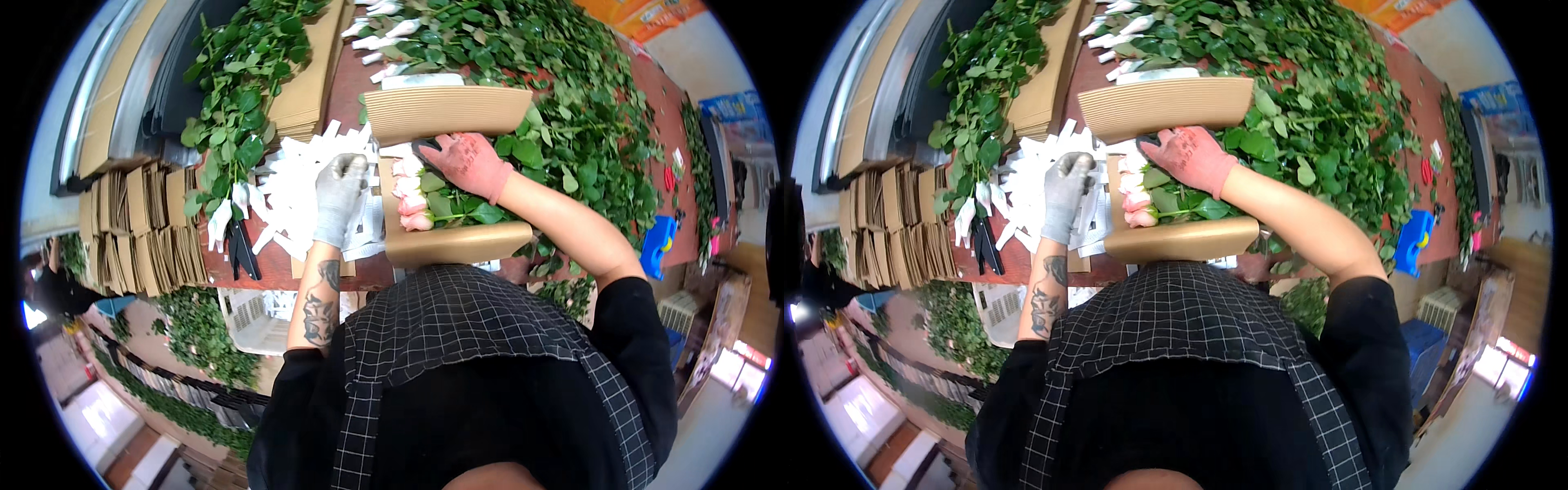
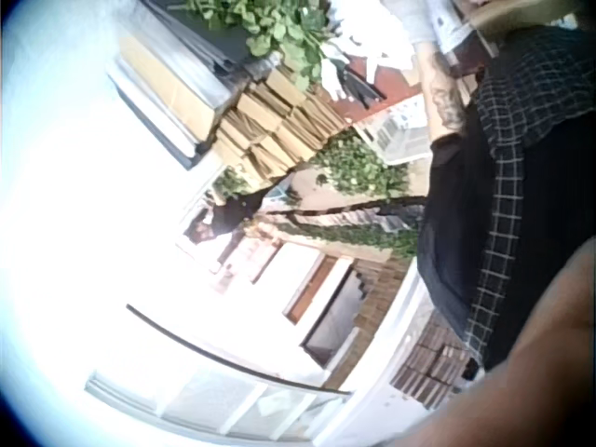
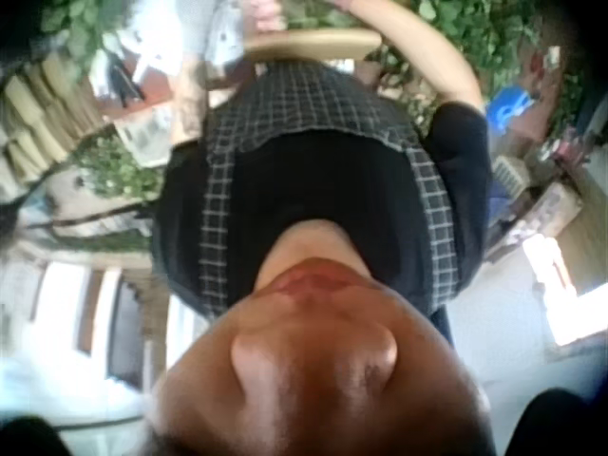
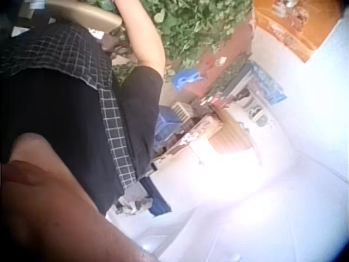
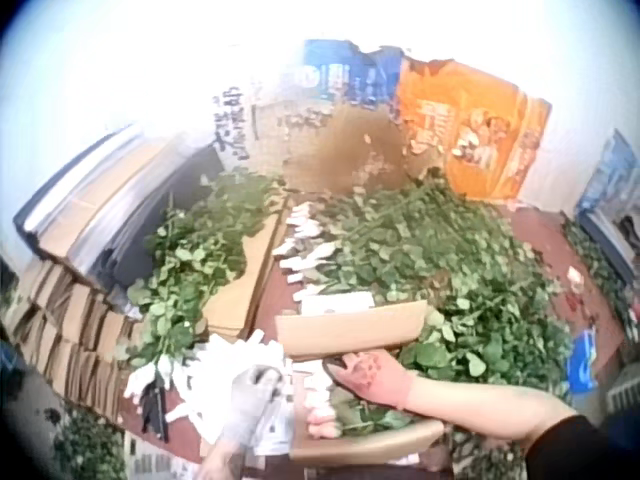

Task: The person places roses one at a time into a cardboard protective sleeve, then reaches for more roses from a pile on the table and repeats the process.

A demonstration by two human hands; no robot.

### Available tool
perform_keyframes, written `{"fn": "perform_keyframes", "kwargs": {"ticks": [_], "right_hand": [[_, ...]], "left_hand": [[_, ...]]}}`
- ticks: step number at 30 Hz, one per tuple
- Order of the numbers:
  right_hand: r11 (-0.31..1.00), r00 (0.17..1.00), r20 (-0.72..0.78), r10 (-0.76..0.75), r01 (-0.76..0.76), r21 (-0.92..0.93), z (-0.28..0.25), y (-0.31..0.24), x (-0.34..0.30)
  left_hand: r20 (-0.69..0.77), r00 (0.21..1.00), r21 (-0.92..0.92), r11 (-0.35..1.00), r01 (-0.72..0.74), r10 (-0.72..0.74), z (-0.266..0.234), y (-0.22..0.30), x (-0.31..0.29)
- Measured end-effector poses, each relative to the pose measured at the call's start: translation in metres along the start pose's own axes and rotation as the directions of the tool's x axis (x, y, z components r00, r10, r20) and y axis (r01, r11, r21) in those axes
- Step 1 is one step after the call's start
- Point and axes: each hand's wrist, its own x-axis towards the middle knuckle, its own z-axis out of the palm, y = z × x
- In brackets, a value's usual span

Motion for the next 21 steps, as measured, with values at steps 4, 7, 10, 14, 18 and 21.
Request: {"fn": "perform_keyframes", "kwargs": {"ticks": [4,7,10,14,18,21], "right_hand": [[1.0,1.0,-0.015,-0.004,0.004,-0.019,-0.002,-0.001,0.0],[1.0,0.997,-0.071,-0.001,-0.001,-0.031,0.007,0.005,-0.004],[1.0,0.991,-0.133,-0.007,0.005,-0.02,0.007,0.001,-0.001],[1.0,0.991,-0.132,-0.031,0.03,-0.005,0.006,0.003,-0.002],[1.0,0.998,-0.057,0.01,-0.01,0.0,0.004,0.001,-0.003],[0.997,0.994,0.083,0.072,-0.072,-0.007,0.004,0.001,-0.001]], "left_hand": [[0.106,0.994,0.302,0.953,-0.033,0.0,0.008,0.002,0.024],[0.156,0.986,0.456,0.88,-0.131,0.065,0.016,0.009,0.032],[0.17,0.98,0.41,0.897,-0.162,0.1,0.017,0.006,0.029],[0.182,0.982,0.3,0.954,-0.014,-0.043,0.02,0.011,0.028],[0.22,0.974,0.202,0.979,0.01,-0.055,0.025,0.011,0.027],[0.176,0.983,-0.014,0.998,0.063,-0.059,0.025,0.003,0.029]]}}
